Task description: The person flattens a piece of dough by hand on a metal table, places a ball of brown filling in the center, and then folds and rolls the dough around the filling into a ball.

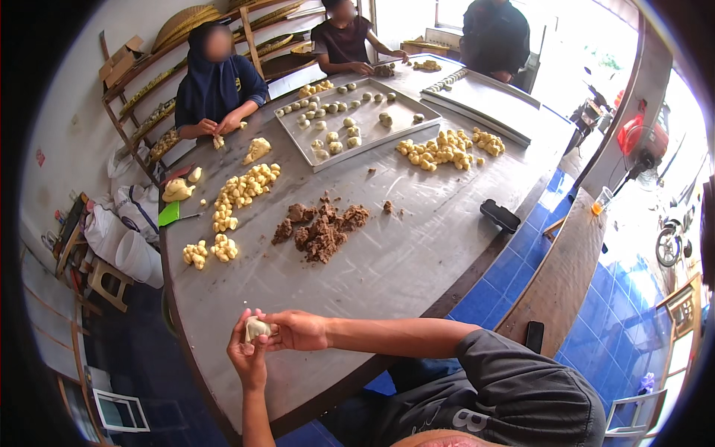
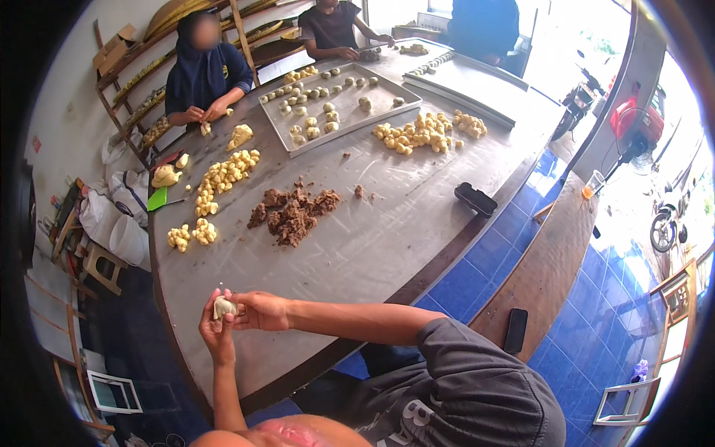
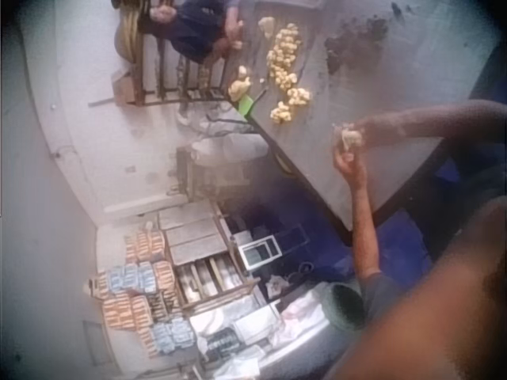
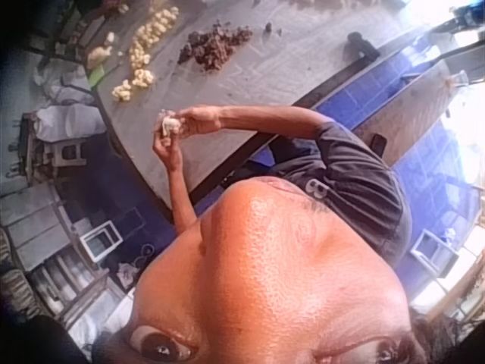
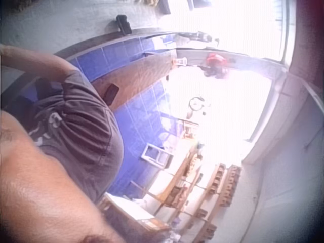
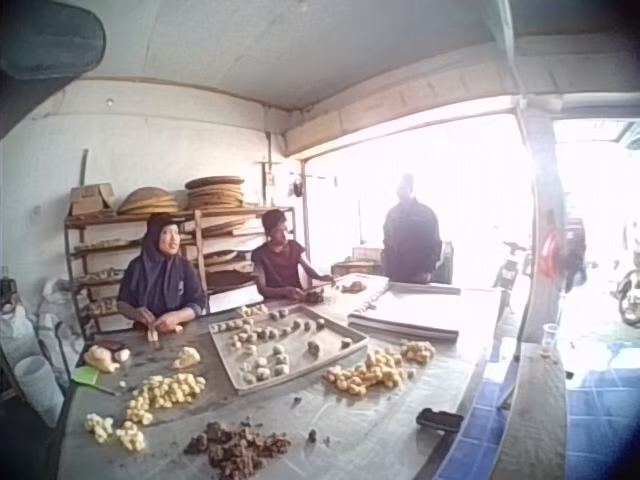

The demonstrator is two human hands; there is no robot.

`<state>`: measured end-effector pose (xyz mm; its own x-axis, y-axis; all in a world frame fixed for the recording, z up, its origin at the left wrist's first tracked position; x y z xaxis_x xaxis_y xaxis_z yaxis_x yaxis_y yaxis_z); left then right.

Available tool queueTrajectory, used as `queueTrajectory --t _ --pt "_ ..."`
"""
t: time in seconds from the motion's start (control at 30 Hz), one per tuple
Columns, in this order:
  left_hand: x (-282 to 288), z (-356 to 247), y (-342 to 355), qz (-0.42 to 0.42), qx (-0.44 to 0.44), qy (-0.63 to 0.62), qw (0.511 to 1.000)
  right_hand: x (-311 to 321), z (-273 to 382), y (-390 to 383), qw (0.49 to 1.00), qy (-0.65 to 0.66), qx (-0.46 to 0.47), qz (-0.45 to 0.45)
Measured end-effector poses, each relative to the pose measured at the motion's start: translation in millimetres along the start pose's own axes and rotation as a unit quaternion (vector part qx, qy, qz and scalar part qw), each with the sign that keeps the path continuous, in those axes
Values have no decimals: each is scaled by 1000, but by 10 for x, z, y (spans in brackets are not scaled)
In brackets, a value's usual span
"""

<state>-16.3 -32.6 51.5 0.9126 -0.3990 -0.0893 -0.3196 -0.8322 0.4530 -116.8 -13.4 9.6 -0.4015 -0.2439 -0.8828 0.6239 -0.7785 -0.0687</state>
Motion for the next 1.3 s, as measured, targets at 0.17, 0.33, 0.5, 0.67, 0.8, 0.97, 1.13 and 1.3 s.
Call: queueTrajectory --t 0.17,0.33,0.5,0.67,0.8,0.97,1.13,1.3 --pt "72 94 -28 8 21 20 1000 193 -36 -46 970 -180 -73 -145" --pt "171 160 -34 -34 53 31 998 -33 230 -142 916 -355 103 -155" --pt "145 222 -21 -39 65 75 994 85 225 -146 910 -362 118 -165" --pt "123 155 -12 -40 85 104 990 25 225 -106 936 -315 96 -121" --pt "270 170 -22 52 63 236 968 202 194 -13 950 -278 73 -125" --pt "97 134 -3 8 82 65 994 283 325 -99 977 -156 67 -128" --pt "107 -118 4 -25 -45 207 977 226 272 -89 975 -169 62 -129" --pt "50 -159 33 44 -101 274 955 222 278 -94 975 -174 63 -121"
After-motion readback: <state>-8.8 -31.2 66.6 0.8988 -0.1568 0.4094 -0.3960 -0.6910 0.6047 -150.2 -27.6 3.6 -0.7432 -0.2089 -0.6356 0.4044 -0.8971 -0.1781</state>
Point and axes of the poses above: each hand's wrist, its own y-axis towards the middle knuckle, its own x-axis out of the back of the hand, z = x × y, the point moved 7 cm from there along y, towards the middle knuckle, and after that the axes turned 9 degrees about -x, right-handed, at the moved point
